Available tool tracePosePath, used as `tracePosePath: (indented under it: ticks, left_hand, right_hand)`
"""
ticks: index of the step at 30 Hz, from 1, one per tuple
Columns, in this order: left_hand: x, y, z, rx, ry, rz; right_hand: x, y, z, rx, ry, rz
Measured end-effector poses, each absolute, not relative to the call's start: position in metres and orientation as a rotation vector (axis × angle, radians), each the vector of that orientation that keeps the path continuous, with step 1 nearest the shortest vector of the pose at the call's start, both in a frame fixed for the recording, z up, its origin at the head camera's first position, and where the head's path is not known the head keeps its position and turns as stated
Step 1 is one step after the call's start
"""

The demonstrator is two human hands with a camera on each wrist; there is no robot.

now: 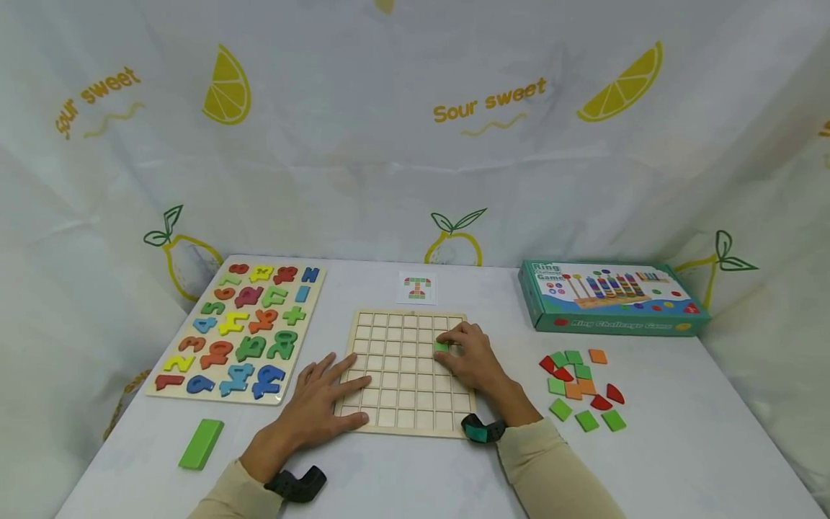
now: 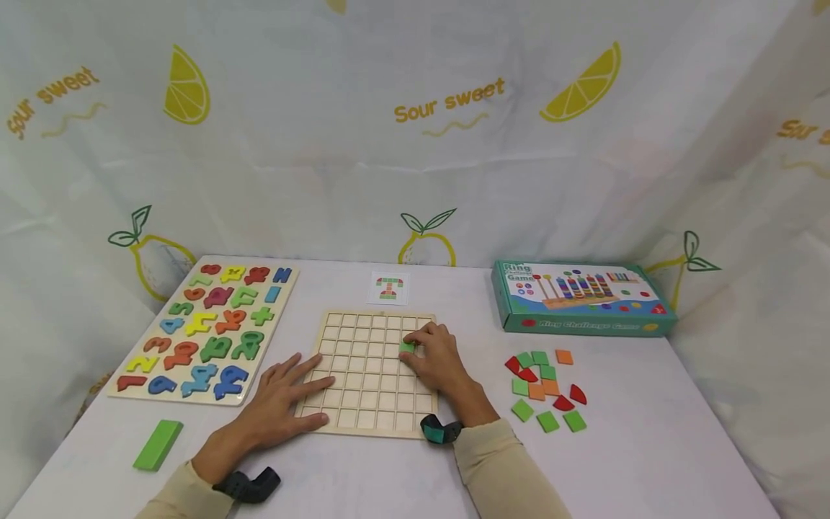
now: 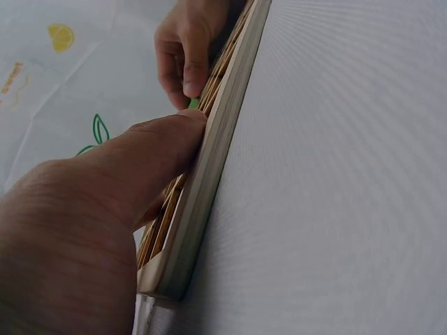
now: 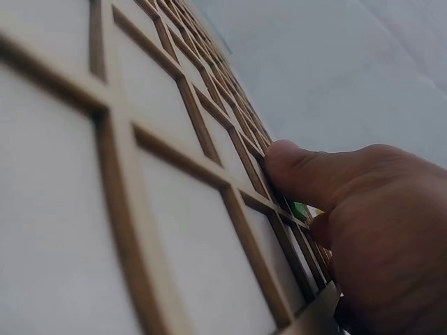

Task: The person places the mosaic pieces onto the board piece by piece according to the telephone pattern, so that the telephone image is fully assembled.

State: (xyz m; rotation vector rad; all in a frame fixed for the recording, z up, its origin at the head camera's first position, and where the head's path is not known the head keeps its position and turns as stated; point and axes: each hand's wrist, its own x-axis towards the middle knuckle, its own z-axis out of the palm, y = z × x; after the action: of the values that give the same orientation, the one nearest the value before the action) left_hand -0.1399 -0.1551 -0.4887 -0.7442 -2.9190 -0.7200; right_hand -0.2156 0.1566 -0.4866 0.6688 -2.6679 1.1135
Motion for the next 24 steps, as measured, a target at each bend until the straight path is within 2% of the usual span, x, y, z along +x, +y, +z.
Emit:
tracePosePath:
  ticks: [15,24]
  left_hand:
    - [-0.14,-0.156,-0.486,-0.752,-2.91,-0.719]
    - [-0.141,-0.155,-0.488,-0.741,-2.937,-0.735]
  right_hand:
    - [-0.215,0.157,-0.482,0.667,-2.685,1.095]
    - [-0.206,0.166,-0.443,0.615,-2.634,1.167]
